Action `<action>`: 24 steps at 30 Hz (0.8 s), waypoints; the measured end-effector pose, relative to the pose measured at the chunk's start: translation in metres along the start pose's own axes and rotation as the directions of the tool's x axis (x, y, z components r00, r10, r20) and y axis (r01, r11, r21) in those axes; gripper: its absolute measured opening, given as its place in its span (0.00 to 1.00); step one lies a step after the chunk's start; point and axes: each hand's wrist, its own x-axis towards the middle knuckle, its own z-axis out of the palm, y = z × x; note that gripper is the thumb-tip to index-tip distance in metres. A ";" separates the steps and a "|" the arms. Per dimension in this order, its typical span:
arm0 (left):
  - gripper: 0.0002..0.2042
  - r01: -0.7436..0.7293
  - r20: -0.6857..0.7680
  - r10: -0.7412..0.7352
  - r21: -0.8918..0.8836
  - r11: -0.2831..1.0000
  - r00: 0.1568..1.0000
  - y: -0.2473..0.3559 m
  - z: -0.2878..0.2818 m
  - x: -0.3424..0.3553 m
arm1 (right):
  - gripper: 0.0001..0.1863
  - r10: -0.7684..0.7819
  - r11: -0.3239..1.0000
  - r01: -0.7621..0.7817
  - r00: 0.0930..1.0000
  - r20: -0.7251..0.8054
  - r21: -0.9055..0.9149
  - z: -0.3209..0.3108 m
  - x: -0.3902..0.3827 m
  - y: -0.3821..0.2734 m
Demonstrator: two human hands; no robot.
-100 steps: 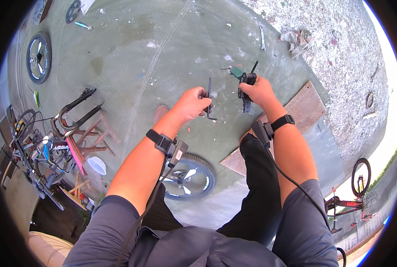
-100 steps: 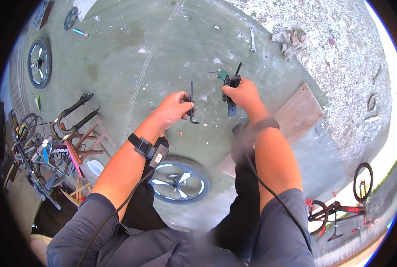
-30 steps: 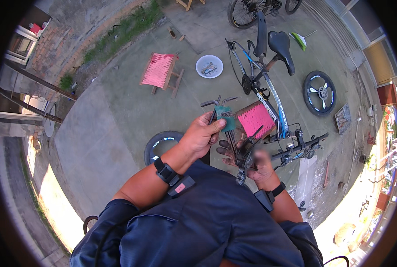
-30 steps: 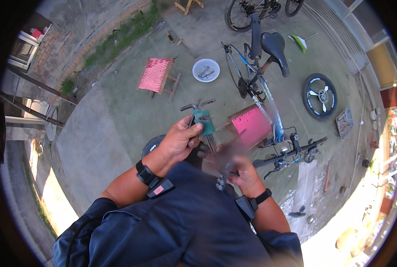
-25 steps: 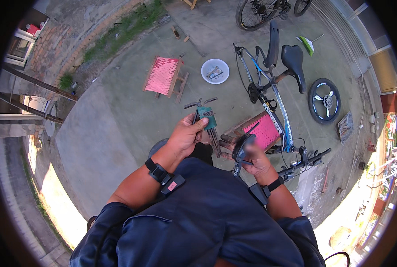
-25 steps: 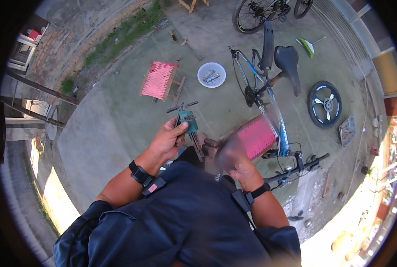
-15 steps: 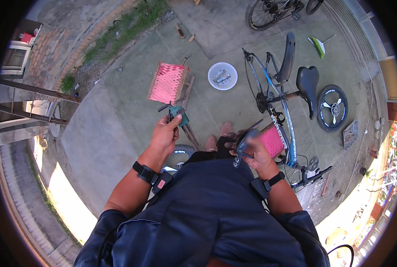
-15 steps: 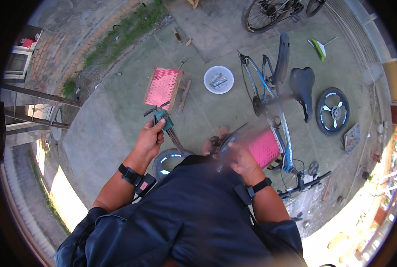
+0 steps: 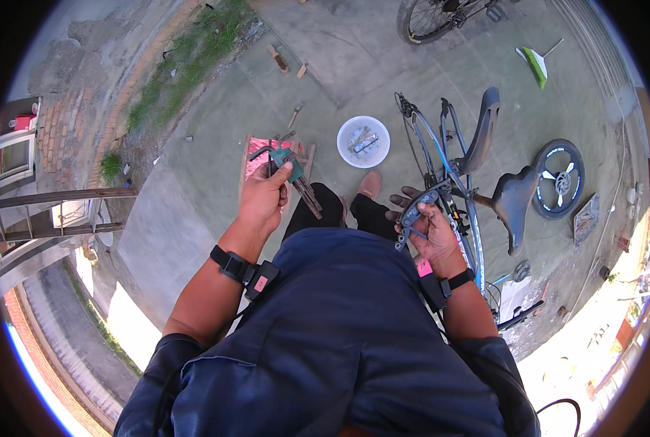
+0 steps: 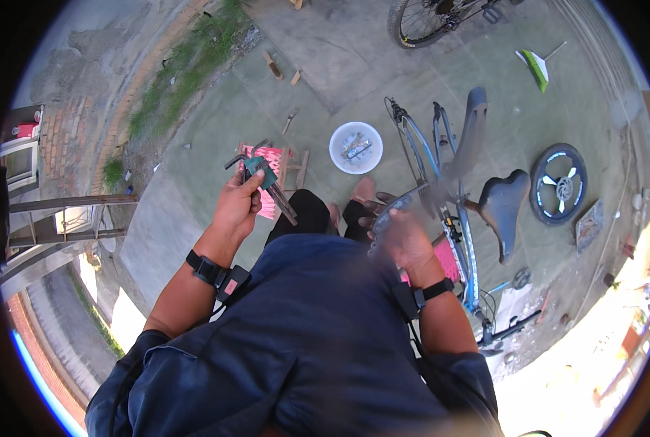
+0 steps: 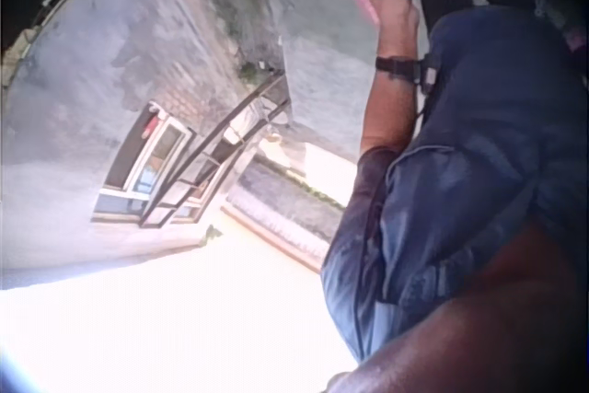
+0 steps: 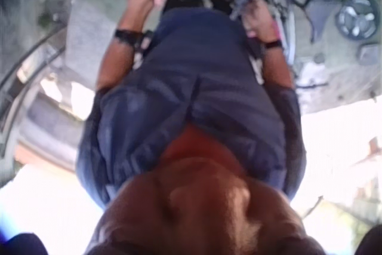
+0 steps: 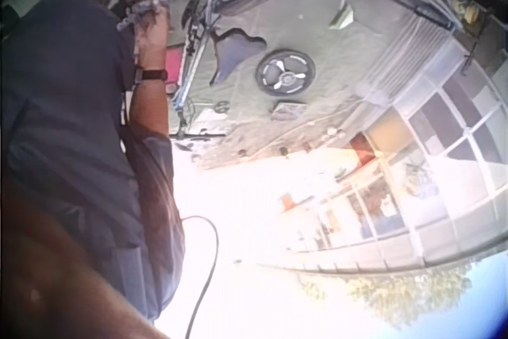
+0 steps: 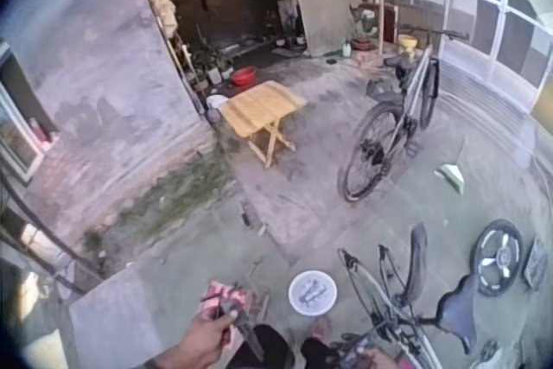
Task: The person removes the rear derailleur from a bicycle frame by hand and then uses a hex wrench to disassemble components over a bucket.
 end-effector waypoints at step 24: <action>0.07 0.041 0.317 -0.341 0.676 0.736 0.885 0.081 0.130 0.352 | 0.14 -0.350 0.910 0.414 0.720 -0.598 -0.034 0.031 0.219 0.002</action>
